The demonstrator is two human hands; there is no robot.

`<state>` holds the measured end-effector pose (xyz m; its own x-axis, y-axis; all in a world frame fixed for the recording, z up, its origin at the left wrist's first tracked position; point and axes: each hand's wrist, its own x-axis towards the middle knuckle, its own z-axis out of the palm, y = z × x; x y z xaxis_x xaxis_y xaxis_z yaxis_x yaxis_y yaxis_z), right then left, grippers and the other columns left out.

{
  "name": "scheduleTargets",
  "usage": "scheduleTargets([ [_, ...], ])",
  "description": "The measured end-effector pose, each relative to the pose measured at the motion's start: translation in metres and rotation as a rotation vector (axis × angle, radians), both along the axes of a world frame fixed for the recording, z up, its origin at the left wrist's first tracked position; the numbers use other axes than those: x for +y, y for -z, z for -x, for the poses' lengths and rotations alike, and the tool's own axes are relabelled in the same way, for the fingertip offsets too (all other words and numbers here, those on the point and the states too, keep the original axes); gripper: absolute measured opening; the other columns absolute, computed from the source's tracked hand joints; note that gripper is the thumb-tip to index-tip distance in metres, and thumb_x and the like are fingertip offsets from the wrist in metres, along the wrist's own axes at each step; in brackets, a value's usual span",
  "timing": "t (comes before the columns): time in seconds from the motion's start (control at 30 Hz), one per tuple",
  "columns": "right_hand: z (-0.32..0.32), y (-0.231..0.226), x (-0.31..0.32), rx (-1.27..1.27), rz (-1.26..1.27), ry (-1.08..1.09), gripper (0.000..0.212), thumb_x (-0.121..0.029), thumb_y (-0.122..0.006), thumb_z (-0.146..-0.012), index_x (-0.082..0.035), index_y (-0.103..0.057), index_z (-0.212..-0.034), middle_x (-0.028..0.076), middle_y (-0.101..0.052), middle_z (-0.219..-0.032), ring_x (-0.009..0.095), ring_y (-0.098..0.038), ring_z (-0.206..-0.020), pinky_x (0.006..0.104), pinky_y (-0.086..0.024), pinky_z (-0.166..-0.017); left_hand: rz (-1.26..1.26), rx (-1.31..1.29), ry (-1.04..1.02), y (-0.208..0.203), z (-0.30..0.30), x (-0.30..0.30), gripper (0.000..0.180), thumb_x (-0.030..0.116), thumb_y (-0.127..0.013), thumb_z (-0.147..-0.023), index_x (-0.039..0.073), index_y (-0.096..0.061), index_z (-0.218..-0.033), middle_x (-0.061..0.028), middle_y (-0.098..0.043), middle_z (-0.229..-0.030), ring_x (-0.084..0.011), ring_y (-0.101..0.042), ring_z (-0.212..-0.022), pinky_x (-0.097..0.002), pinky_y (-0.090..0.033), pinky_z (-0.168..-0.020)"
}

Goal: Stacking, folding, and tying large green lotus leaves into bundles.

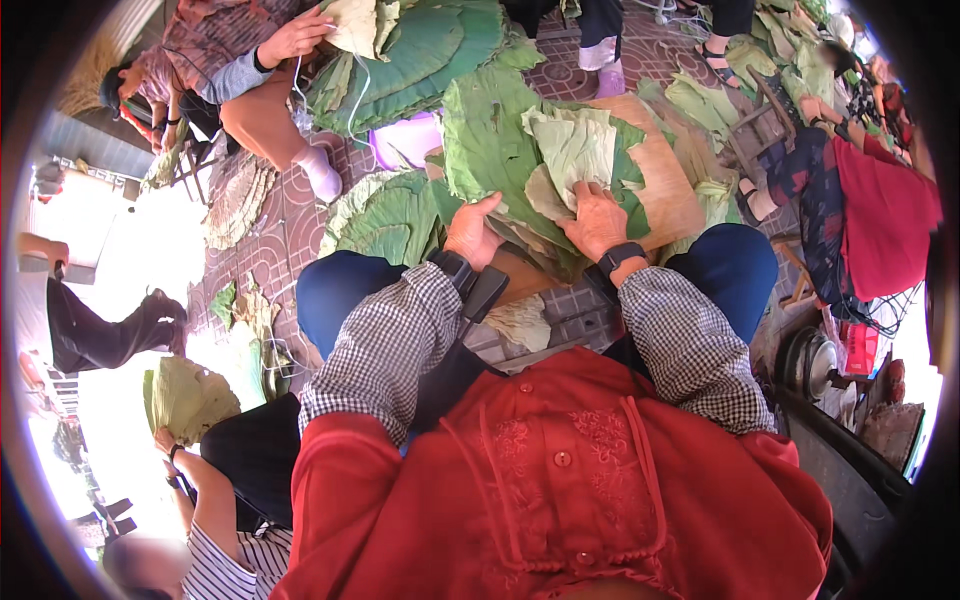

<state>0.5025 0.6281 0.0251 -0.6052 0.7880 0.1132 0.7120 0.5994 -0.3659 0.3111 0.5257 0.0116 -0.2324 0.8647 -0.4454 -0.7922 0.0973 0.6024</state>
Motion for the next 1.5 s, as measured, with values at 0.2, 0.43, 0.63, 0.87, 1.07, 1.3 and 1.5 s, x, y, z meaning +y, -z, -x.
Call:
scheduleTargets([
  [0.2, -0.001, 0.0, 0.008, -0.051, -0.051, -0.012, 0.043, -0.014, -0.074, -0.068, -0.005, -0.056, -0.105, 0.015, -0.059, -0.102, 0.036, -0.059, -0.098, 0.0426, -0.051, -0.081, -0.016, -0.014, -0.001, -0.005, -0.007, -0.001, 0.035, 0.016, -0.057, -0.092, 0.002, -0.052, -0.123, -0.0104, -0.058, -0.124, -0.0282, -0.054, -0.113, -0.0475, -0.037, -0.101],
  [0.43, -0.03, 0.016, 0.054, 0.66, 0.424, 0.357, 0.039, -0.024, -0.071, -0.072, 0.002, -0.064, -0.1, 0.02, -0.066, -0.107, 0.037, -0.066, -0.085, 0.0421, -0.053, -0.074, -0.151, -0.021, -0.096, 0.006, -0.001, 0.003, 0.034, 0.016, -0.057, -0.092, 0.002, -0.052, -0.123, -0.0115, -0.057, -0.126, -0.0293, -0.054, -0.114, -0.0483, -0.038, -0.101],
  [0.63, -0.072, 0.076, 0.083, 0.187, 0.724, 0.563, 0.053, -0.046, -0.06, -0.083, -0.007, -0.062, -0.119, 0.016, -0.064, -0.112, 0.026, -0.062, -0.091, 0.0364, -0.051, -0.068, 0.264, -0.012, -0.071, 0.042, 0.0, -0.006, 0.031, 0.017, -0.058, -0.091, 0.004, -0.051, -0.119, -0.0131, -0.057, -0.121, -0.0316, -0.057, -0.106, -0.0517, -0.045, -0.092],
  [0.87, -0.081, 0.062, 0.08, 0.575, 1.098, 0.459, 0.062, -0.051, -0.055, -0.086, -0.004, -0.056, -0.127, 0.017, -0.057, -0.129, 0.027, -0.054, -0.116, 0.0358, -0.044, -0.092, 0.521, 0.16, 0.249, -0.005, 0.01, -0.017, 0.053, 0.031, -0.066, -0.087, -0.001, -0.044, -0.124, -0.0225, -0.055, -0.122, -0.0349, -0.056, -0.11, -0.0474, -0.048, -0.092],
  [1.07, -0.087, 0.028, 0.065, 0.678, 1.165, 0.631, 0.068, -0.044, -0.069, -0.081, -0.011, -0.041, -0.134, 0.018, -0.041, -0.134, 0.04, -0.049, -0.114, 0.0469, -0.051, -0.084, 0.46, 0.4, 0.569, -0.063, -0.028, -0.05, 0.054, 0.035, -0.066, -0.087, -0.007, -0.049, -0.117, -0.0276, -0.059, -0.11, -0.0324, -0.063, -0.098, -0.0369, -0.054, -0.077],
  [1.3, -0.094, 0.038, 0.067, 0.858, 1.045, 0.736, 0.047, -0.031, -0.067, -0.084, -0.009, -0.052, -0.123, 0.008, -0.057, -0.112, 0.028, -0.057, -0.094, 0.0394, -0.052, -0.075, -0.022, 1.888, 0.496, -0.063, -0.056, 0.018, 0.057, 0.037, -0.065, -0.084, 0.007, -0.047, -0.129, -0.021, -0.045, -0.134, -0.0404, -0.04, -0.125, -0.0591, -0.034, -0.099],
  [1.5, -0.084, -0.003, 0.043, 1.136, 0.693, 0.452, 0.038, -0.016, -0.07, -0.08, -0.006, -0.059, -0.115, 0.007, -0.063, -0.1, 0.022, -0.06, -0.084, 0.0353, -0.051, -0.073, 0.189, 1.891, 0.988, -0.037, -0.084, 0.072, 0.088, 0.042, -0.067, -0.081, 0.031, -0.014, -0.15, -0.019, -0.006, -0.157, -0.0541, -0.007, -0.138, -0.0775, -0.016, -0.099],
])
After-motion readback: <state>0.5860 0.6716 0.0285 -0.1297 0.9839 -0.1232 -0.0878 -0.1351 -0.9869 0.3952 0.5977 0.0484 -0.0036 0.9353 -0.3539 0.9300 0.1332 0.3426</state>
